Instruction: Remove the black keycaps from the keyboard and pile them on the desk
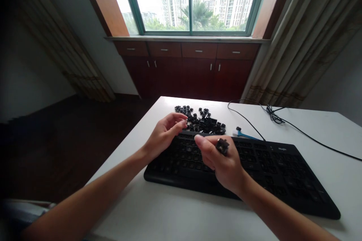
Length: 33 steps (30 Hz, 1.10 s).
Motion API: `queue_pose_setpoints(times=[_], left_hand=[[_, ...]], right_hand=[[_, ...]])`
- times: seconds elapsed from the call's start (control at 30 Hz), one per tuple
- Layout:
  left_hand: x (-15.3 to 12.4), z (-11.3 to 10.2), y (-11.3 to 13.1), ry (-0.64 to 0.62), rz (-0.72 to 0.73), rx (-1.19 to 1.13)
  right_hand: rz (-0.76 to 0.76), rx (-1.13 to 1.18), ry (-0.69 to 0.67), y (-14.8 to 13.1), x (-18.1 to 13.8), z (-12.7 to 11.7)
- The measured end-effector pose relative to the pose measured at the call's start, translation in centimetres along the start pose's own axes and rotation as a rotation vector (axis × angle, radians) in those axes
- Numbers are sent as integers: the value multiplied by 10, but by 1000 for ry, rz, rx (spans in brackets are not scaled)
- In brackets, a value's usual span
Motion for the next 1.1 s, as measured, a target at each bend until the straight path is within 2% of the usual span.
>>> queue_pose_setpoints(times=[0.07,0.17,0.3,0.4,0.47,0.57,0.7,0.77,1.1], left_hand=[[5,-10,-4,31,42,105],[11,-29,-12,51,129,404],[17,-47,-23,-5,172,553],[17,-50,-25,-65,175,593],[16,-46,-23,-112,175,608],[13,-38,-15,-197,186,622],[6,-27,-3,-434,206,673],[3,-24,-1,-508,189,695],[3,-14,-4,-467,183,688]], right_hand=[[-45,-74,33,-10,-1,-14],[-79,-377,125,-18,-4,-39],[-237,-770,242,-9,-11,-63],[-403,-1029,203,5,-19,-66],[-450,-1130,152,12,-22,-64],[-456,-1170,126,16,-25,-58],[-490,-1184,121,16,-27,-51],[-504,-1178,127,16,-27,-49],[-508,-1165,106,18,-28,-48]])
Point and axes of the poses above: each hand's wrist, its own x-axis towards the middle knuckle, its own z-axis out of the palm, y = z × x, the point moved 3 cm from there along x, towards the middle knuckle, and after that the axes turned 11 degrees about z, right-handed, at the moved point
